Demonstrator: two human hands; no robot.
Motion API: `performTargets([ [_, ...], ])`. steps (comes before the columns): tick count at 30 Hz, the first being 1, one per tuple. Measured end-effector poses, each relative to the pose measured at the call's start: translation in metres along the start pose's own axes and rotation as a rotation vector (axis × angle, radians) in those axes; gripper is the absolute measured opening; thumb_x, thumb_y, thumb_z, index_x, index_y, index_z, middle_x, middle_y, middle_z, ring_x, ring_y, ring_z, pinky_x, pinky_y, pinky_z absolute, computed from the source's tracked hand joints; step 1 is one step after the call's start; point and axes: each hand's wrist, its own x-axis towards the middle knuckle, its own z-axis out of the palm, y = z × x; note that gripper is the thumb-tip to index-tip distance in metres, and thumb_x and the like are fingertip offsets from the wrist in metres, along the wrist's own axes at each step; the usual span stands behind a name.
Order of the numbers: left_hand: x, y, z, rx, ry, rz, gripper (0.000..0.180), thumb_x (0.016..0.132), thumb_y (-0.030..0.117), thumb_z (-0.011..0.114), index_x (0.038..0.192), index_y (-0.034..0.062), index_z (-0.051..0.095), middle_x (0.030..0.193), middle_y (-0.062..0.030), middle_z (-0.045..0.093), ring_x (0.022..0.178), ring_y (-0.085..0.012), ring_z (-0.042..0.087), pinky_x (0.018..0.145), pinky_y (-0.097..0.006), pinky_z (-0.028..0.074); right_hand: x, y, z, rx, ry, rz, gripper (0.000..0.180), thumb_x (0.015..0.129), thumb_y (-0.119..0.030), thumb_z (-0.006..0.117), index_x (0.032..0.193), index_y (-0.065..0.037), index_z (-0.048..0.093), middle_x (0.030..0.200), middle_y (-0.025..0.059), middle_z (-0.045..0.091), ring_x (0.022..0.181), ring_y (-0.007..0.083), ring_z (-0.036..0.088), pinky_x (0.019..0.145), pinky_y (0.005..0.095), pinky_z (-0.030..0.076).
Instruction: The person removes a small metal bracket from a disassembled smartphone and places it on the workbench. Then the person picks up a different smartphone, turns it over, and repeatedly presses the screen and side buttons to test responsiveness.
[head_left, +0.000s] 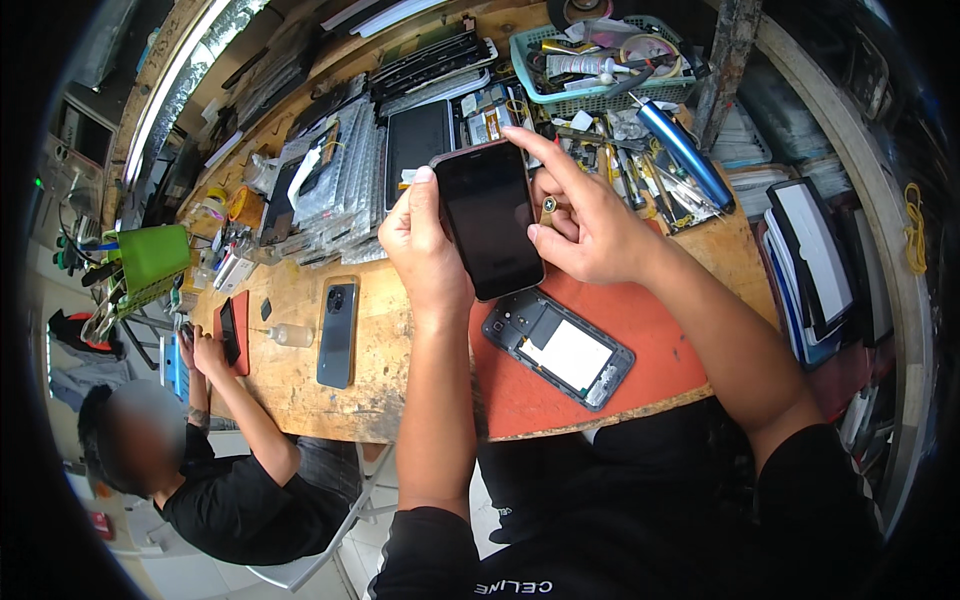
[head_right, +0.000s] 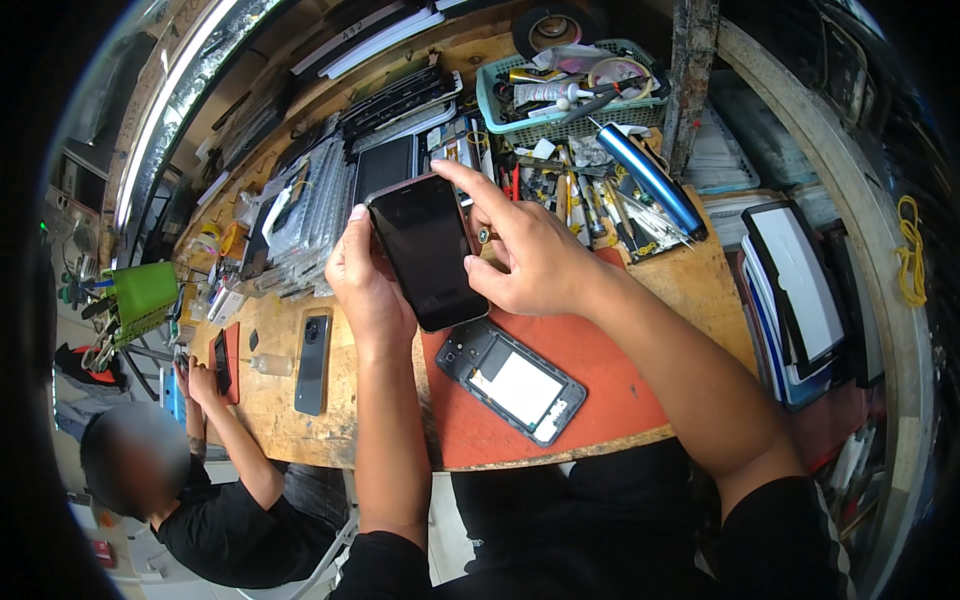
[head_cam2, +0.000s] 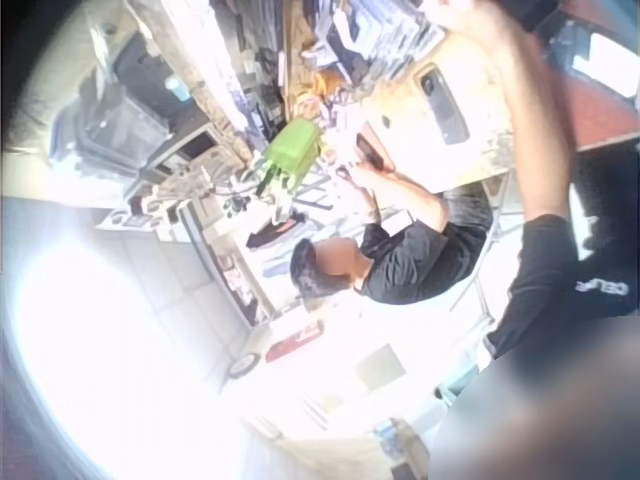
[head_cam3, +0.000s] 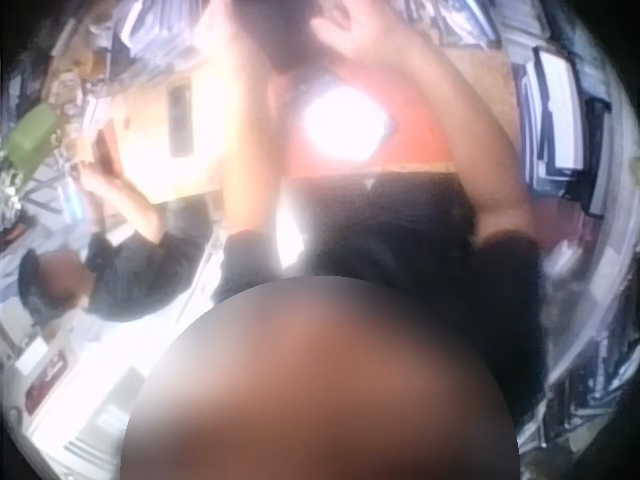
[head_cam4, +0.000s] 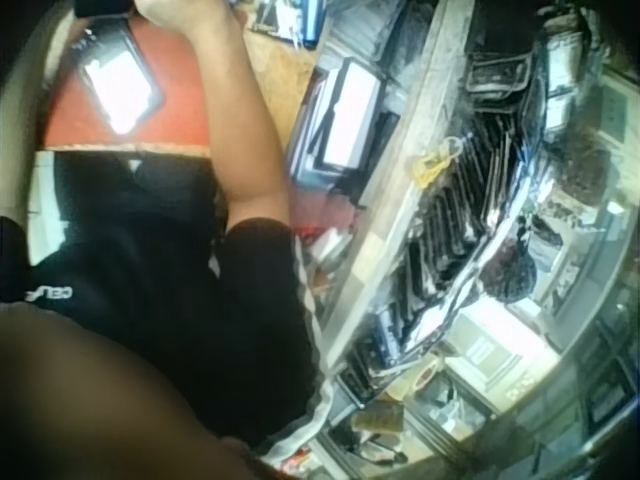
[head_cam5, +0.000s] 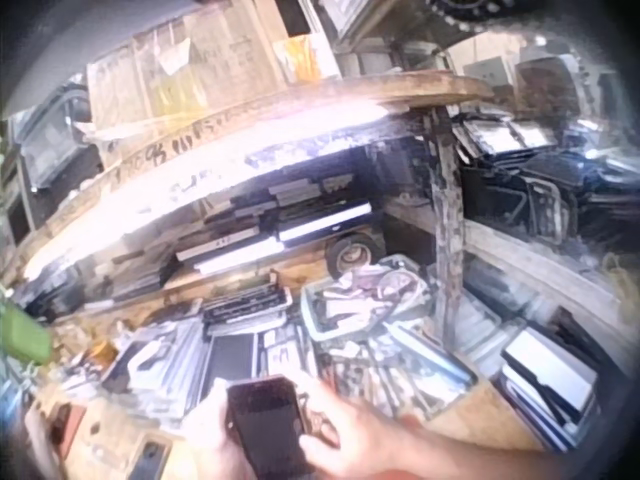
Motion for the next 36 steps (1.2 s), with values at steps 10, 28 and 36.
performTargets([
  [10, -0.001, 0.0019, 0.0032, 0.045, -0.005, 0.015, 0.037, 0.113, 0.022, 0.054, 0.099, -0.0043, 0.076, 0.087, -0.0034, 0.073, 0.073, -0.0055, 0.062, 0.065, -0.022, 0.05, 0.0051, 0.0021, 0.0029, -0.019, 0.079, -0.02, 0.077, 0.095, -0.008, 0.065, 0.165, -0.013, 0.033, 0.068, 0.0058, 0.053, 0.058, 0.017, 0.055, 0.062, 0.0357, 0.048],
  [28, -0.0019, 0.0018, 0.0014, 0.035, -0.014, -0.001, 0.035, 0.113, 0.021, 0.054, 0.1, -0.0046, 0.076, 0.091, -0.005, 0.074, 0.076, -0.0069, 0.065, 0.069, -0.022, 0.053, 0.0018, 0.002, 0.0022, -0.009, 0.092, -0.03, 0.082, 0.089, -0.004, 0.066, 0.164, -0.014, 0.034, 0.068, 0.0022, 0.055, 0.051, 0.0096, 0.049, 0.053, 0.0308, 0.042],
  [36, -0.0053, 0.0009, 0.0058, 0.034, -0.022, 0.0, 0.035, 0.113, 0.02, 0.054, 0.105, -0.006, 0.076, 0.093, -0.0064, 0.075, 0.078, -0.0082, 0.065, 0.07, -0.023, 0.052, 0.0039, 0.0025, 0.0058, -0.017, 0.189, -0.068, 0.066, 0.096, -0.009, 0.067, 0.157, -0.009, 0.043, 0.063, 0.0039, 0.055, 0.052, 0.012, 0.052, 0.054, 0.0311, 0.043],
])
